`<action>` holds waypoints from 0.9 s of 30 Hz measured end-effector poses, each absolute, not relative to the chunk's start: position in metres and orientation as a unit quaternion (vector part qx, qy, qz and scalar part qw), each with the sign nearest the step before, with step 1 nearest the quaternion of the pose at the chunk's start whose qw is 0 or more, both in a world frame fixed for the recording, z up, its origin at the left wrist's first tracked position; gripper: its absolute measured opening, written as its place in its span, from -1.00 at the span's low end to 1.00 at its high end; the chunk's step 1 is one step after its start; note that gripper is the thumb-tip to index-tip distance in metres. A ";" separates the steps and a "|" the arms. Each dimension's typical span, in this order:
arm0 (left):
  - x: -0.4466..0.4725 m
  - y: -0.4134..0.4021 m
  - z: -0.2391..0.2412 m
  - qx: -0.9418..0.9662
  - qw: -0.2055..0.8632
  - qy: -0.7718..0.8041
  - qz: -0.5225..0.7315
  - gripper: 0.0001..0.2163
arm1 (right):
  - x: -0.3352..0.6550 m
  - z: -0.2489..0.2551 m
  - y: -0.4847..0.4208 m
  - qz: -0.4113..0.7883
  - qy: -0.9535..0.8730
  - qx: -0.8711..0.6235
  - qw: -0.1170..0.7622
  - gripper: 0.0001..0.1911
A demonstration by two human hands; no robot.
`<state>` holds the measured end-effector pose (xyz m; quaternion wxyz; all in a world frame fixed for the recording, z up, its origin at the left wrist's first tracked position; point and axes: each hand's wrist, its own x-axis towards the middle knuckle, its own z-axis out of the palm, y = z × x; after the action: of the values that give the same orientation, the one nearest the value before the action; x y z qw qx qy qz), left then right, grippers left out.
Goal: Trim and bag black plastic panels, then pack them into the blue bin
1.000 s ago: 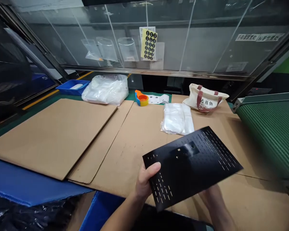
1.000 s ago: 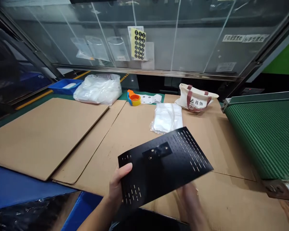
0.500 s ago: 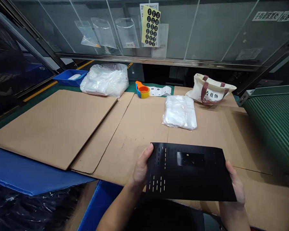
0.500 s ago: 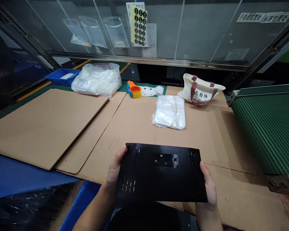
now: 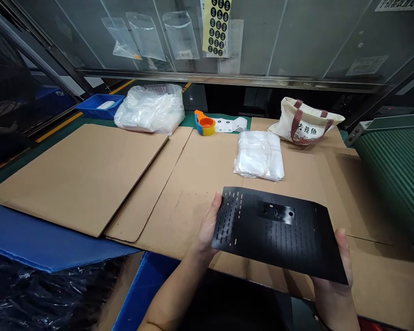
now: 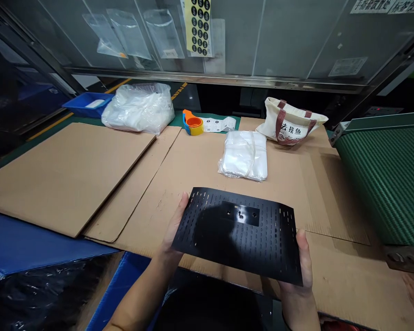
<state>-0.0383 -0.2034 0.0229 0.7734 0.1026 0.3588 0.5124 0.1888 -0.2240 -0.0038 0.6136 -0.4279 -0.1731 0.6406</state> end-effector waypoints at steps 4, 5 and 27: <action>-0.035 -0.202 0.017 0.103 0.752 0.378 0.529 -0.53 | 0.188 -0.004 -0.226 0.634 -0.176 -0.440 0.611 -0.69; -0.034 -0.202 0.016 0.102 0.748 0.384 0.532 -0.53 | 0.188 -0.004 -0.227 0.631 -0.175 -0.445 0.610 -0.67; -0.073 -0.198 -0.004 0.457 0.458 0.569 0.507 -0.61 | 0.165 0.017 -0.230 0.660 -0.274 -0.434 0.549 -0.64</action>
<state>-0.0730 -0.1978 -0.0038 0.4585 0.4566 0.5693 0.5072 0.1654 -0.2298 0.0165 0.5488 -0.4337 -0.2737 0.6601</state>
